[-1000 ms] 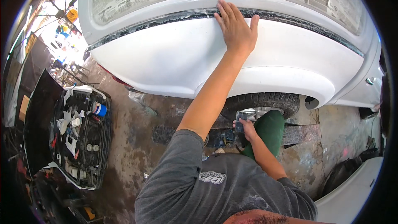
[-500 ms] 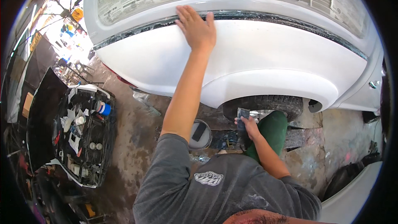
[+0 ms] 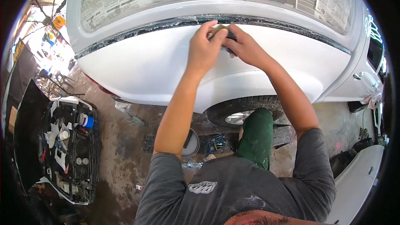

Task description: The person sands the body of a white vehicle using a sanding block, dipping the block into a bucket of water and wiping the surface by hand.

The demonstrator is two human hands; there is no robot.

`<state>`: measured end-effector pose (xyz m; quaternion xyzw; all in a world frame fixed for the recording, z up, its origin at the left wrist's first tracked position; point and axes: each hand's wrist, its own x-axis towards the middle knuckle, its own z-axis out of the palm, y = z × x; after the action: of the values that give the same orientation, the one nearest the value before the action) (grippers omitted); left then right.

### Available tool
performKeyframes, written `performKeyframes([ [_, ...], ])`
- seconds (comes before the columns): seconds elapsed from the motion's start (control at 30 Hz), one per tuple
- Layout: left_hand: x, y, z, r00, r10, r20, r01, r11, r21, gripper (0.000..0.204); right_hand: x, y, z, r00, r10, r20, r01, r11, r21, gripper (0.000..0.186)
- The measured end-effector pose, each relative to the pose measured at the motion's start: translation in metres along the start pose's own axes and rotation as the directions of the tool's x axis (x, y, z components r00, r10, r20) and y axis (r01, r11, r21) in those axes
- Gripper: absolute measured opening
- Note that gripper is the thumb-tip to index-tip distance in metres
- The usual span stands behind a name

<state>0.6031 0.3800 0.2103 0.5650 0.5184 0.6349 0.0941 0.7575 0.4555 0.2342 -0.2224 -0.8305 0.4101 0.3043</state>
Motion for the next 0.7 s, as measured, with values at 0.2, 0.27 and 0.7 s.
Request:
performKeyframes([
  [0.2, -0.001, -0.016, -0.03, 0.993, -0.092, -0.068, 0.093, 0.995, 0.019, 0.027, 0.012, 0.005, 0.021, 0.894, -0.447, 0.012, 0.41, 0.81, -0.419, 0.048],
  [0.27, -0.01, -0.02, -0.035, 0.961, -0.262, -0.09, 0.256, 0.964, -0.077, 0.029, 0.004, -0.004, 0.026, 0.917, -0.389, 0.087, 0.381, 0.788, -0.485, 0.058],
  [0.7, -0.268, -0.175, -0.086, 0.798, -0.568, 0.199, 0.598, 0.786, -0.155, 0.042, -0.099, 0.109, 0.146, 0.894, 0.064, 0.444, -0.007, 0.992, -0.129, 0.045],
])
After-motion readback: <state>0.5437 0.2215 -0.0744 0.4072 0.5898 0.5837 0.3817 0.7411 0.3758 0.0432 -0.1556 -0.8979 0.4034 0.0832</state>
